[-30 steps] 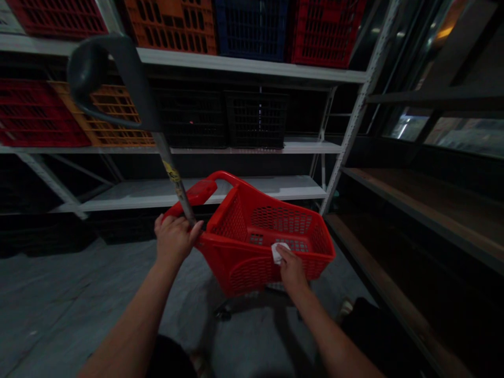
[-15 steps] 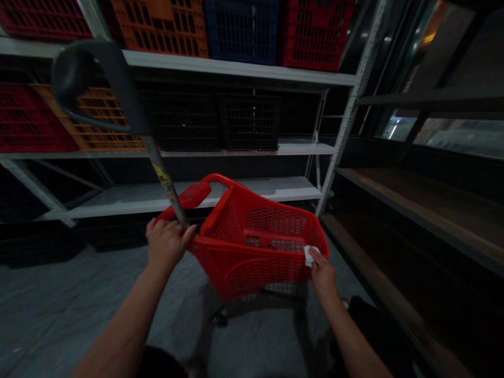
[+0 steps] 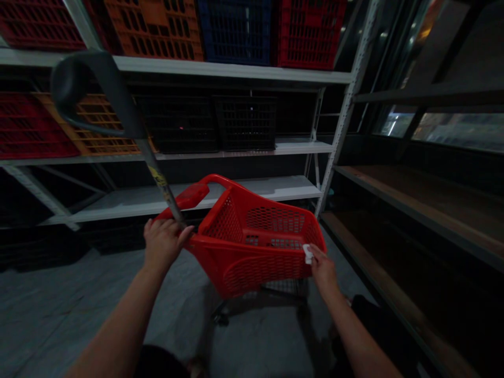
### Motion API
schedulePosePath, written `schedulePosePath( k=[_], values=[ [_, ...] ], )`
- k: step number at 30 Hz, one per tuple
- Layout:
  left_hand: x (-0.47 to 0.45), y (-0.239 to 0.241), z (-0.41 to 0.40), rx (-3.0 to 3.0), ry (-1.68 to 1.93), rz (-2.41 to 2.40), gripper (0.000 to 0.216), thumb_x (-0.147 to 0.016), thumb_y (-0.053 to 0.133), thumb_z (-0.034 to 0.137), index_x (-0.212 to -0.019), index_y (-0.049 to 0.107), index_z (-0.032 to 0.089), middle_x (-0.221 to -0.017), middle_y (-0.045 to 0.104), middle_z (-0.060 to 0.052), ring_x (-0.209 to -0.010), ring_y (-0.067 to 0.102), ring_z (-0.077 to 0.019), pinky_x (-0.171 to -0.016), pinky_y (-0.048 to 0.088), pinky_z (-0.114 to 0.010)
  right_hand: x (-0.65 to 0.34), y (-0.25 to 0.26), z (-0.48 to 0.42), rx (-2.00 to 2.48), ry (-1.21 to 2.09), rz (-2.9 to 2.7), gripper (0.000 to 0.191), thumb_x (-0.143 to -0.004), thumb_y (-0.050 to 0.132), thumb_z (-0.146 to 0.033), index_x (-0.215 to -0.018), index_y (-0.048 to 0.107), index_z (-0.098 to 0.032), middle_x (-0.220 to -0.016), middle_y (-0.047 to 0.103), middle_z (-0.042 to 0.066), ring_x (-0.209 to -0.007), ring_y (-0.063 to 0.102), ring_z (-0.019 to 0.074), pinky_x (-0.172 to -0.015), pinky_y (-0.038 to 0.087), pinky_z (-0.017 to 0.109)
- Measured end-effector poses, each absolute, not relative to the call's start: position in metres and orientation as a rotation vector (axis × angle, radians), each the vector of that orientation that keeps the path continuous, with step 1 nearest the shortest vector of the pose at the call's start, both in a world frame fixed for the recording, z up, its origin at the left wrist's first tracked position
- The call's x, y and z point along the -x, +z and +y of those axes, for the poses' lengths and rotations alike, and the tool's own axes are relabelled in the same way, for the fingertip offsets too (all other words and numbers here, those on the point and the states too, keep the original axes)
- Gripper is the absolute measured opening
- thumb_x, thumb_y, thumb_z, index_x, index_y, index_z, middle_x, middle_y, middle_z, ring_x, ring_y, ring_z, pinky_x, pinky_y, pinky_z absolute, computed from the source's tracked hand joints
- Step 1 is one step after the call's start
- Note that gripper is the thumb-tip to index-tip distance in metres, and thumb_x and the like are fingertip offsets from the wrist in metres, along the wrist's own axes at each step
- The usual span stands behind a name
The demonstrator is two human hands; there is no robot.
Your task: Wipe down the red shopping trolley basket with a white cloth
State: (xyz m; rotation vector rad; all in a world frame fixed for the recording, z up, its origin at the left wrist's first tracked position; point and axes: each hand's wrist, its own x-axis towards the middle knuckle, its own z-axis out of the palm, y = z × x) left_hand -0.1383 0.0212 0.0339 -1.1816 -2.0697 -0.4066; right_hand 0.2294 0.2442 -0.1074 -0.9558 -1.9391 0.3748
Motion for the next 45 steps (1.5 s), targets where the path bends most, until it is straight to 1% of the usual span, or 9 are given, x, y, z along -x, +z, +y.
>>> schedulePosePath(
  k=[2, 4, 8, 12, 15, 20, 27, 37, 45],
  values=[
    [0.126, 0.028, 0.02, 1.002, -0.59, -2.012, 0.039, -0.077, 0.045, 0.053, -0.093, 0.054, 0.019, -0.106, 0.057, -0.012, -0.105, 0.046, -0.03, -0.097, 0.022, -0.05, -0.249, -0.109, 0.256, 1.053, 0.316, -1.931, 0.038, -0.069, 0.04, -0.007, -0.094, 0.068, -0.014, -0.109, 0.063, 0.012, -0.099, 0.06, 0.0216, -0.09, 0.046, 0.039],
    [0.105, 0.017, 0.021, 0.891, -0.786, -1.907, 0.04, -0.075, 0.05, 0.048, -0.101, 0.049, 0.018, -0.114, 0.052, -0.015, -0.112, 0.043, -0.0297, -0.098, 0.024, -0.05, -0.257, -0.107, 0.259, 1.093, 0.291, -1.933, 0.037, -0.069, 0.041, -0.007, -0.093, 0.068, -0.012, -0.107, 0.063, 0.014, -0.096, 0.061, 0.0223, -0.089, 0.047, 0.039],
    [0.041, -0.008, 0.048, 1.399, -0.865, -1.825, 0.017, -0.077, 0.049, 0.032, -0.088, 0.054, 0.02, -0.099, 0.059, -0.01, -0.101, 0.051, -0.023, -0.095, 0.032, -0.044, -0.244, -0.098, 0.249, 1.082, 0.285, -1.946, 0.035, -0.07, 0.042, -0.006, -0.094, 0.068, -0.01, -0.098, 0.065, 0.013, -0.089, 0.062, 0.0211, -0.088, 0.047, 0.037],
    [-0.017, -0.024, 0.097, 1.674, -0.667, -1.988, 0.029, -0.083, 0.041, 0.038, -0.099, 0.057, 0.018, -0.104, 0.062, -0.009, -0.1, 0.053, -0.0218, -0.1, 0.025, -0.045, -0.214, -0.09, 0.228, 0.979, 0.328, -2.004, 0.028, -0.072, 0.053, -0.016, -0.097, 0.066, -0.01, -0.1, 0.064, 0.014, -0.09, 0.061, 0.0214, -0.085, 0.049, 0.035],
    [-0.036, -0.033, 0.123, 1.619, -0.573, -2.103, 0.036, -0.085, 0.036, 0.043, -0.081, 0.062, 0.019, -0.084, 0.067, -0.007, -0.087, 0.056, -0.0225, -0.097, 0.02, -0.051, -0.196, -0.086, 0.218, 0.874, 0.401, -2.052, 0.025, -0.073, 0.055, -0.017, -0.094, 0.068, -0.014, -0.1, 0.064, 0.011, -0.091, 0.061, 0.0201, -0.085, 0.049, 0.033],
    [-0.029, -0.046, 0.126, 1.626, -0.577, -2.06, 0.037, -0.087, 0.035, 0.04, -0.07, 0.062, 0.021, -0.075, 0.068, -0.004, -0.082, 0.056, -0.0203, -0.092, 0.023, -0.046, -0.213, -0.09, 0.226, 0.767, 0.493, -2.084, 0.03, -0.07, 0.05, -0.006, -0.088, 0.07, -0.019, -0.096, 0.066, 0.007, -0.088, 0.063, 0.0178, -0.083, 0.05, 0.034],
    [-0.015, -0.053, 0.114, 1.633, -0.587, -2.036, 0.036, -0.086, 0.038, 0.04, -0.065, 0.06, 0.021, -0.068, 0.066, -0.002, -0.078, 0.055, -0.0187, -0.09, 0.022, -0.044, -0.275, -0.111, 0.233, 0.84, 0.444, -1.979, 0.025, -0.072, 0.048, -0.011, -0.085, 0.069, -0.019, -0.09, 0.067, 0.007, -0.082, 0.064, 0.0195, -0.079, 0.052, 0.037],
    [-0.011, -0.055, 0.115, 1.723, -0.634, -2.022, 0.036, -0.086, 0.037, 0.04, -0.066, 0.06, 0.021, -0.068, 0.066, -0.001, -0.078, 0.054, -0.0174, -0.09, 0.019, -0.044, -0.174, -0.072, 0.183, 0.618, 0.588, -2.114, 0.032, -0.067, 0.045, -0.003, -0.083, 0.068, -0.017, -0.088, 0.067, 0.006, -0.085, 0.062, 0.0168, -0.082, 0.049, 0.031],
    [0.009, -0.049, 0.128, 1.834, -0.622, -1.959, 0.037, -0.087, 0.036, 0.037, -0.063, 0.059, 0.02, -0.066, 0.065, -0.001, -0.073, 0.052, -0.0151, -0.086, 0.023, -0.041, -0.21, -0.076, 0.19, 0.762, 0.635, -2.19, 0.035, -0.058, 0.044, 0.002, -0.077, 0.066, -0.018, -0.098, 0.066, 0.007, -0.091, 0.062, 0.0171, -0.086, 0.047, 0.032]
  ],
)
